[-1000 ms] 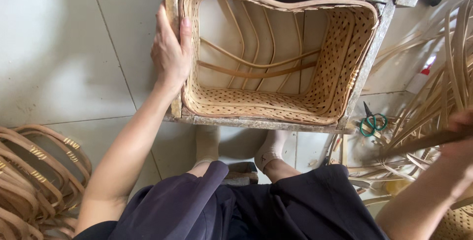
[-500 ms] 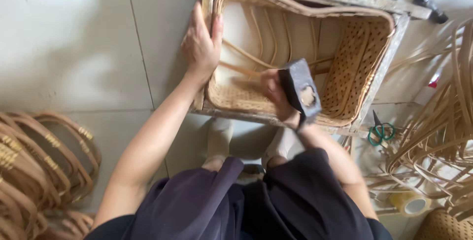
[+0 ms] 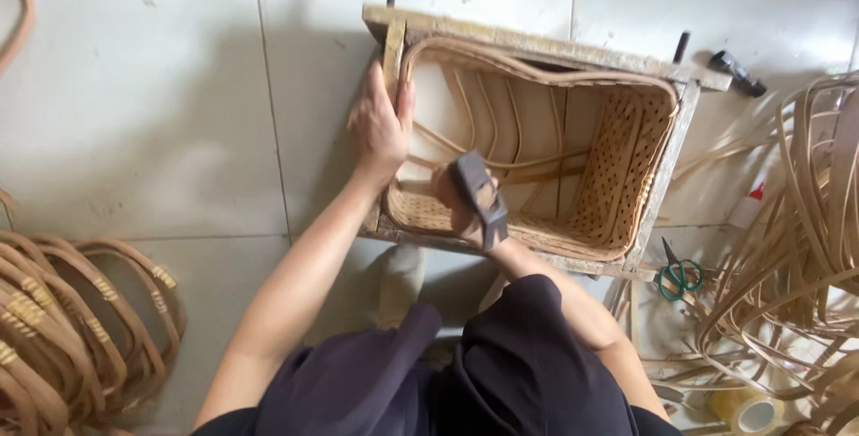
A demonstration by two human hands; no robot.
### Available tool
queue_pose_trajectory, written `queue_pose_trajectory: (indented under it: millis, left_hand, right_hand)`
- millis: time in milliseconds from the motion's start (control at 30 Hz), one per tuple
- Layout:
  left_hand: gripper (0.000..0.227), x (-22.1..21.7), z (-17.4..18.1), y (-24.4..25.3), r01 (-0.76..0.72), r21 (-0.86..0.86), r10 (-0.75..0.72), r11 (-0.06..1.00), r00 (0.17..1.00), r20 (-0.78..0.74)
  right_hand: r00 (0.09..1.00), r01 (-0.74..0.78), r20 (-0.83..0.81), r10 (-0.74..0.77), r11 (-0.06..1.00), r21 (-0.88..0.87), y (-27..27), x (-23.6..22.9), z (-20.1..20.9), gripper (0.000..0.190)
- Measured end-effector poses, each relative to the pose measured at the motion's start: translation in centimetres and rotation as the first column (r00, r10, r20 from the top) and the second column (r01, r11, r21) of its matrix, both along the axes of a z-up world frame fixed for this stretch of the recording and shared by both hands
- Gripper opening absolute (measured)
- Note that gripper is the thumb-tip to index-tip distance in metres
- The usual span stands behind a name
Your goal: The person inserts thin wooden strips into a rectangular basket frame and secures them by tapping with a hammer. They repeatedly adjust the strips and hammer the edges to fit the frame.
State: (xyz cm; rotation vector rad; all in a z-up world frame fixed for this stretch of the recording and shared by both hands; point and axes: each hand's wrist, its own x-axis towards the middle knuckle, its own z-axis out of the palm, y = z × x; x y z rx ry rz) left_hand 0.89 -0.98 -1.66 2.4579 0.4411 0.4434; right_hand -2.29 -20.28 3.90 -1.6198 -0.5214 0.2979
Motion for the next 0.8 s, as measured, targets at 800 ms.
queue_pose_trajectory:
  millis: [800]
  left_hand:
    - [0.068, 0.2, -1.5, 0.0, -0.017, 0.012, 0.019, 1.000, 0.987, -0.161]
  right_hand:
    - [0.959, 0.157, 0.159, -0.236, 0.904, 0.398, 5.1, 12.1, -12.5, 0.034]
